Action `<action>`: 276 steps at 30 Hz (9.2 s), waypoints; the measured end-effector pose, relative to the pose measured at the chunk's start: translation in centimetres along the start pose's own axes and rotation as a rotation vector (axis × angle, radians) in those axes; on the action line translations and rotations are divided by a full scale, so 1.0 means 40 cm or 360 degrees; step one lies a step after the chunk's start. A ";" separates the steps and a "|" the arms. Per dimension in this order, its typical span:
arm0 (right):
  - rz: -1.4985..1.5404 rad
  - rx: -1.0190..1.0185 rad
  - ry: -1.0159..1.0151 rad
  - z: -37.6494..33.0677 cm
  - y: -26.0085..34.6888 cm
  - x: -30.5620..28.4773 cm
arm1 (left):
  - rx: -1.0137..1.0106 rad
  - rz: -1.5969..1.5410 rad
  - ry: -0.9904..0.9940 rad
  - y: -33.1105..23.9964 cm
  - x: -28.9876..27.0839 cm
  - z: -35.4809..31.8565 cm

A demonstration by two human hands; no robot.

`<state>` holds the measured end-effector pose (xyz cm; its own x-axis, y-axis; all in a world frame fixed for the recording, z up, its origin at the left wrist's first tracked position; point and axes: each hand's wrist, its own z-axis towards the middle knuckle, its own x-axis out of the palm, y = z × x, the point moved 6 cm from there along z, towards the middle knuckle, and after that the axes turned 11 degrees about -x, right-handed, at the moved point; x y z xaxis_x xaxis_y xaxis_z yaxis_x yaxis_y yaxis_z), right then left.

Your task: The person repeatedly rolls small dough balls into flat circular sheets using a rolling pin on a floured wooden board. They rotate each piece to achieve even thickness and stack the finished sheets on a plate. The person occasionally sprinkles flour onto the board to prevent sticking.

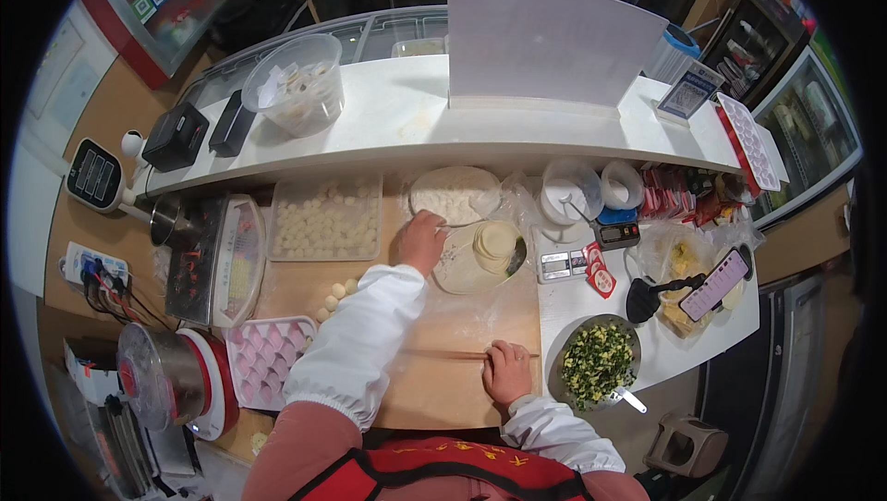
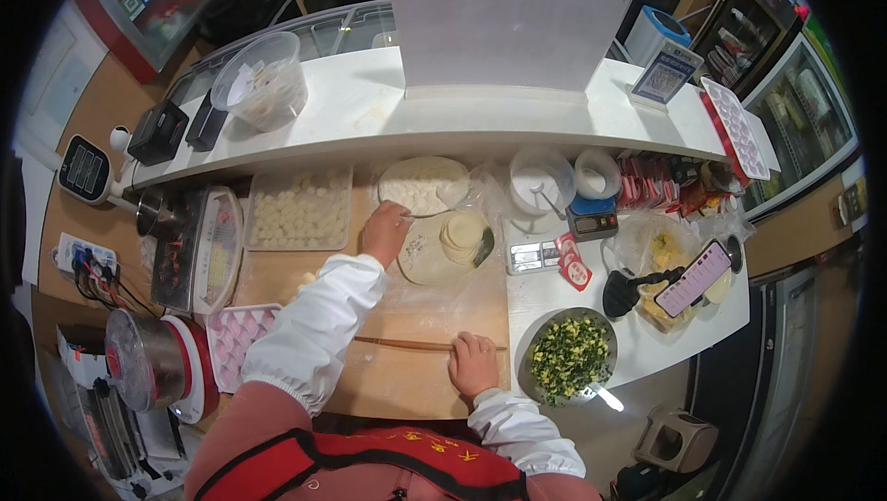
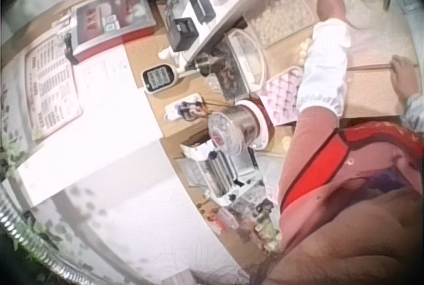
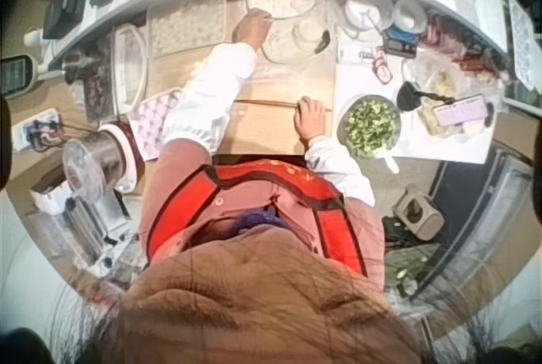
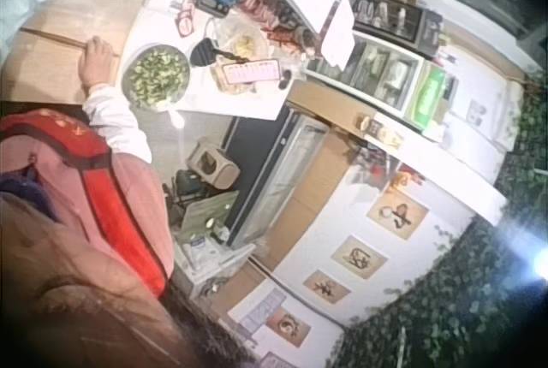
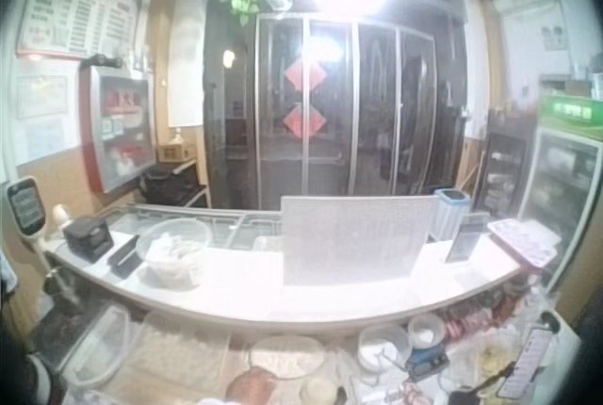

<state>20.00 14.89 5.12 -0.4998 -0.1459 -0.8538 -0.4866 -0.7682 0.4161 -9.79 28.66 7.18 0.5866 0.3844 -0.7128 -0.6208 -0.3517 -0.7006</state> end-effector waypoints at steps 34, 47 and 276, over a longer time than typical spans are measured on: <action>0.0184 -0.0200 -0.0038 -0.005 0.019 -0.006 | 0.0150 0.0172 0.0603 0.089 -0.121 -0.423; 0.0195 -0.0284 -0.0016 -0.034 0.046 -0.011 | -0.0036 0.0415 -0.0371 0.267 -0.278 -0.538; -0.0106 0.0467 -0.0091 -0.024 -0.001 -0.019 | -0.0049 0.0245 0.0059 0.152 -0.042 -0.644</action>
<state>21.08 14.45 5.44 -0.4950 -0.0595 -0.8668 -0.7018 -0.5608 0.4393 -1.13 3.88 3.28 0.5046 0.2925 -0.8123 -0.6892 -0.4302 -0.5830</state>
